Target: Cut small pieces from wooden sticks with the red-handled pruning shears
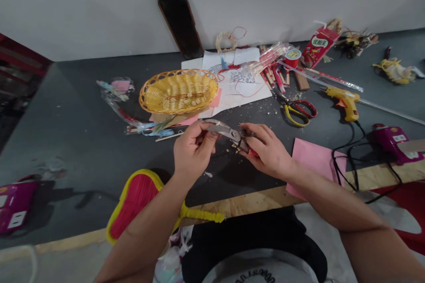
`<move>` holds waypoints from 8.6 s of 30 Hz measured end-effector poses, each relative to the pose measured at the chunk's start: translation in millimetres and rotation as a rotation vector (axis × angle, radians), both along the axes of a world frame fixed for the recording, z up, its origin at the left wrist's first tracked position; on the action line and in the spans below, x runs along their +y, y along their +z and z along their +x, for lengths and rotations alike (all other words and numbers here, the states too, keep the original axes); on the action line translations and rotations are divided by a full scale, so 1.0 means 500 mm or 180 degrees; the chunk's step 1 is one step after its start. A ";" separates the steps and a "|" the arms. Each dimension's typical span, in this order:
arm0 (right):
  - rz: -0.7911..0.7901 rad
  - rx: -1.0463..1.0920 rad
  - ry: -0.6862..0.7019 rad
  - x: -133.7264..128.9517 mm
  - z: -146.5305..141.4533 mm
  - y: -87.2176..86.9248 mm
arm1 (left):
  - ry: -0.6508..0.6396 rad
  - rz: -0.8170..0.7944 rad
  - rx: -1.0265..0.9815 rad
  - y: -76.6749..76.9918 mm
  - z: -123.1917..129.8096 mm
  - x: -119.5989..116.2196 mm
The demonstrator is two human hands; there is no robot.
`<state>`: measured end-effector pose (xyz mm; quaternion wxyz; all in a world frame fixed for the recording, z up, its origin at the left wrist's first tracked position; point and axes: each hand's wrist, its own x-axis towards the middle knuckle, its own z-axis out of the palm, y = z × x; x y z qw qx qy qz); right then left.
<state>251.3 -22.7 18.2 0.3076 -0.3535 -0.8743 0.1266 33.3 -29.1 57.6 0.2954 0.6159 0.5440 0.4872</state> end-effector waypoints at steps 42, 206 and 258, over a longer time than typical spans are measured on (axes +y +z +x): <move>-0.0877 -0.0772 -0.0151 -0.003 0.008 0.033 | -0.0327 -0.0589 0.0074 -0.007 0.002 -0.014; -0.0568 -0.0735 -0.0230 -0.003 0.010 0.028 | -0.0122 -0.0112 0.0723 -0.003 0.003 -0.021; -0.4015 0.1369 0.0425 0.044 0.032 0.028 | -0.0727 -0.1711 -0.0199 -0.007 -0.011 0.025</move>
